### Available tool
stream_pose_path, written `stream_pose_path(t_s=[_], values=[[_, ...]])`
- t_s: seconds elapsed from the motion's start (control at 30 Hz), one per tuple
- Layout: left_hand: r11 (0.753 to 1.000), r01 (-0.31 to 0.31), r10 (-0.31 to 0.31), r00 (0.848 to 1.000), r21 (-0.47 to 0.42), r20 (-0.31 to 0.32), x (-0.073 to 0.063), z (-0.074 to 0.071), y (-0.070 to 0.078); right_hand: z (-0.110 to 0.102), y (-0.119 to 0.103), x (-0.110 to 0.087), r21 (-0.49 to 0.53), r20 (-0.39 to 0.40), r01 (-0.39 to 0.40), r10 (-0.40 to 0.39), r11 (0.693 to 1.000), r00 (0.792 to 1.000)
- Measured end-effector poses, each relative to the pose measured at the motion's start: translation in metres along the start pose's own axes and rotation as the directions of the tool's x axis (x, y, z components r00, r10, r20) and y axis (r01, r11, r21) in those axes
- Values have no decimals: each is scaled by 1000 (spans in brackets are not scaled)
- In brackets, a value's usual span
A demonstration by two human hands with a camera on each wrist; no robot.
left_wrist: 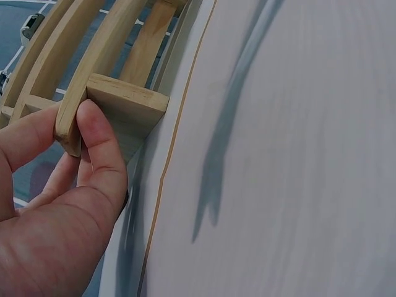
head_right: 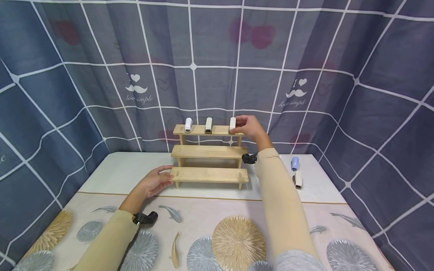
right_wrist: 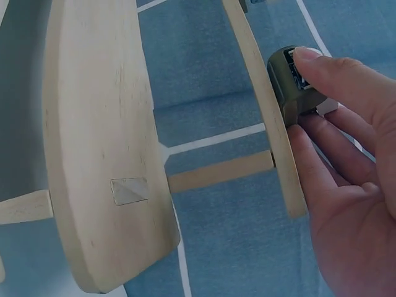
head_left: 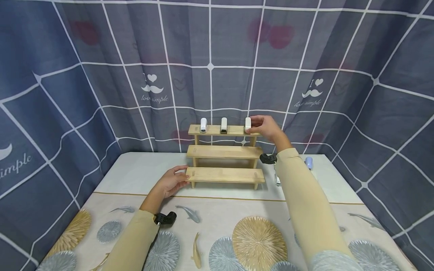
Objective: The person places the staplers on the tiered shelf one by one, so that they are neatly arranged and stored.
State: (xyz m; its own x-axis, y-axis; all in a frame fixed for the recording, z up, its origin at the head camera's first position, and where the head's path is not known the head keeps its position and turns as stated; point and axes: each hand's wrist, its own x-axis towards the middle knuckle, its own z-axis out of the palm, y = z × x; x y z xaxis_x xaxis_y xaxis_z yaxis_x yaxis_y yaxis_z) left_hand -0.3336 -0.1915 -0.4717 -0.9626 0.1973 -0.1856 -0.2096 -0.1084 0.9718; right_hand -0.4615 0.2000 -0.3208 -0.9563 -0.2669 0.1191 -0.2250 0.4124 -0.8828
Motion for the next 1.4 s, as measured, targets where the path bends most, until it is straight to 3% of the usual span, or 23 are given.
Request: stream_pose_path(t_s=[1.0,1.4], values=[[1000,-2,3,1000,-28,21,-1,0,1,1,-2,-1,-42,13,5,-5,999,1000],[1000,8,-8,1000,-23,2,-1,1,1,2,3,-18,49,-24,58,-57,997,998]])
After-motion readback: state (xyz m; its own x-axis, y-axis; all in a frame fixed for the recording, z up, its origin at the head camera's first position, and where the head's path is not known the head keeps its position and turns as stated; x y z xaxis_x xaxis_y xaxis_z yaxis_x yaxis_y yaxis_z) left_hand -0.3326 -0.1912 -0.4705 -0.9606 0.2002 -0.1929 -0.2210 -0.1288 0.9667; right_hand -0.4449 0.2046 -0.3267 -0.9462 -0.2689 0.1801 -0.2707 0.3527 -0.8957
